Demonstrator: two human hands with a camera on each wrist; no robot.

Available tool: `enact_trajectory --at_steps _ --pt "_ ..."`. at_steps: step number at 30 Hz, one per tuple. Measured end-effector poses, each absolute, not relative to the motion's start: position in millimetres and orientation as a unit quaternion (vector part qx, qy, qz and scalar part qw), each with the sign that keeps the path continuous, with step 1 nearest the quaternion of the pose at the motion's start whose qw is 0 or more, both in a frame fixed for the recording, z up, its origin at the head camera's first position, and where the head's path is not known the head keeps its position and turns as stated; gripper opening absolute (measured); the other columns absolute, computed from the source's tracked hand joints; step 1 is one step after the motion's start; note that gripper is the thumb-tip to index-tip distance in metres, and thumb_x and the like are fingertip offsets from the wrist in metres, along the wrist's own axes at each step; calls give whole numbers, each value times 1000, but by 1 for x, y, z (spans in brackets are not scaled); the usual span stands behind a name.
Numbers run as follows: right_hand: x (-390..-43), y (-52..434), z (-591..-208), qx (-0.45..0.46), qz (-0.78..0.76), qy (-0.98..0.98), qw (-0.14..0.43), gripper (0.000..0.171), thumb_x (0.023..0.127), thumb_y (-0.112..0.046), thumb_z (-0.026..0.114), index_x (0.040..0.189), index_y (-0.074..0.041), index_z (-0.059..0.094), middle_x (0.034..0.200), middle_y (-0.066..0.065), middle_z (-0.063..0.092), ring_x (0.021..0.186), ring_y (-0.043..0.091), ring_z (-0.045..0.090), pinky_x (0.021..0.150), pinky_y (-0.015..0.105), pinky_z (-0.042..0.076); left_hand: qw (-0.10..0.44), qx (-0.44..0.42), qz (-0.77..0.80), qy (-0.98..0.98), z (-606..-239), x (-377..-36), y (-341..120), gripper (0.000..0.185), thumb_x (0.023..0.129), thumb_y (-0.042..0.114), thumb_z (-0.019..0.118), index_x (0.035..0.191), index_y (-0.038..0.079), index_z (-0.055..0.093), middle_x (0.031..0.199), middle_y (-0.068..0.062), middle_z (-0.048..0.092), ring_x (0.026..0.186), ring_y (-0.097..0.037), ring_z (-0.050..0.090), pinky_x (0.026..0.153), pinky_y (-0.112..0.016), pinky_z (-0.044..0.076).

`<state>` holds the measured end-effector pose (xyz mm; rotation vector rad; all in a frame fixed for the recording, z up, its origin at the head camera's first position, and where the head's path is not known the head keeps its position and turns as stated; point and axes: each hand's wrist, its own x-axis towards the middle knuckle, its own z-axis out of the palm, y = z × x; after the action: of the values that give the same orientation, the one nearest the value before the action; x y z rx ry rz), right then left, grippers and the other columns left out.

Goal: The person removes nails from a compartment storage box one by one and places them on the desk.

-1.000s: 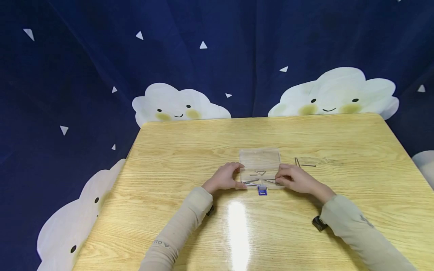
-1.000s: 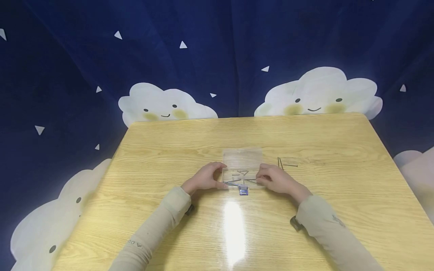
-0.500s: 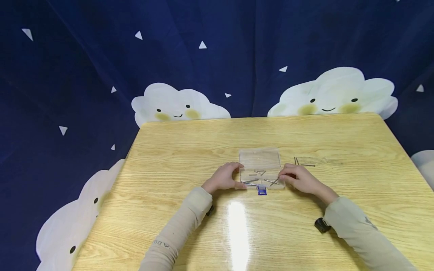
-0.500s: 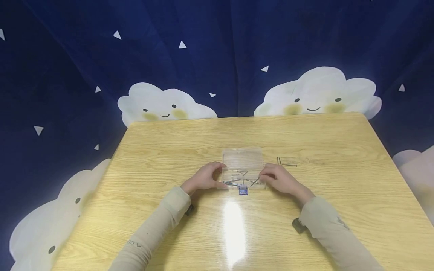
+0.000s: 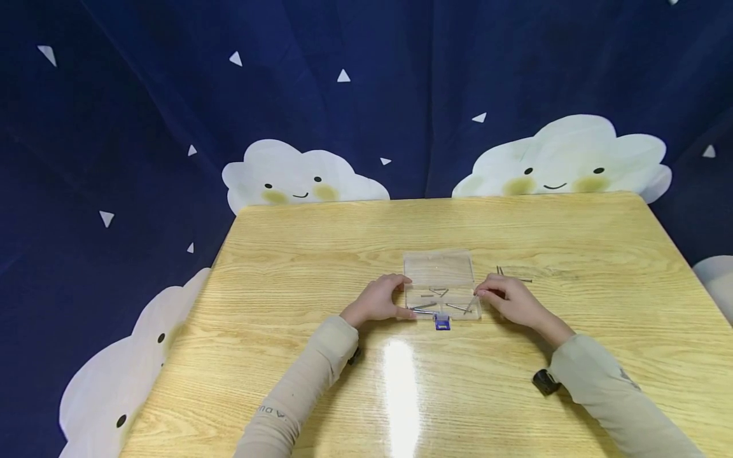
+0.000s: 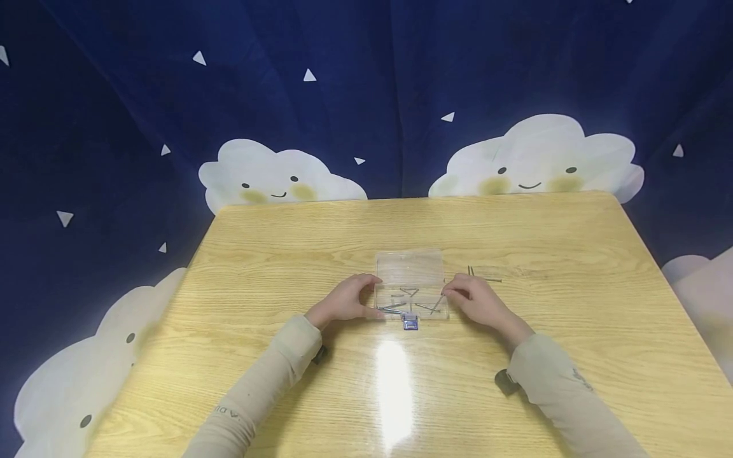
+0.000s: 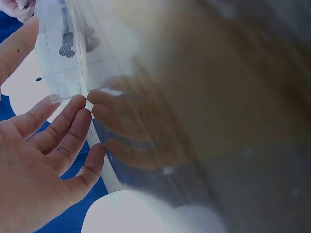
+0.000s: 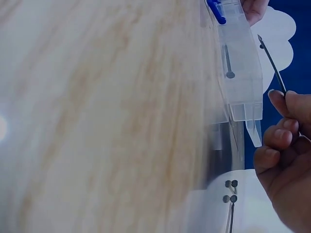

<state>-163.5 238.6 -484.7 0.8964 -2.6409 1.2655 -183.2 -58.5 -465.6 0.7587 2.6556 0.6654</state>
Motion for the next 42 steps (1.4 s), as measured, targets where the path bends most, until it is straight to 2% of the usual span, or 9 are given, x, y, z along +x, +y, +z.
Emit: enact_trajectory --at_steps 5,27,36,39,42 --pt "-163 240 -482 278 419 -864 42 10 86 2 58 87 -1 68 72 4 57 59 5 42 52 23 37 148 266 230 924 -465 -183 -59 72 70 43 76 127 9 49 112 -4 57 105 -18 50 93 -35 38" --pt "-157 266 -474 236 404 -882 51 12 88 -1 57 90 -2 68 83 1 62 72 6 53 62 22 43 148 264 235 924 -468 -183 -58 73 70 43 76 128 8 49 112 -4 57 104 -19 51 93 -34 38" --pt "-156 279 -478 217 377 -899 51 13 89 -4 57 91 0 69 90 10 67 83 3 56 69 20 46 149 264 236 923 -468 -184 -59 72 70 43 76 128 8 49 111 -4 57 104 -19 51 93 -35 38" --pt "-156 282 -479 205 369 -906 41 14 90 -6 56 94 0 69 94 13 66 86 11 58 71 23 46 147 265 235 924 -468 -184 -59 73 70 43 76 127 8 49 111 -4 57 104 -19 51 93 -34 38" --pt "-156 286 -478 191 365 -911 20 17 91 -8 55 97 1 68 98 17 65 90 25 59 76 33 47 146 266 235 924 -469 -184 -59 73 69 43 76 127 9 49 111 -4 57 103 -18 51 92 -34 39"
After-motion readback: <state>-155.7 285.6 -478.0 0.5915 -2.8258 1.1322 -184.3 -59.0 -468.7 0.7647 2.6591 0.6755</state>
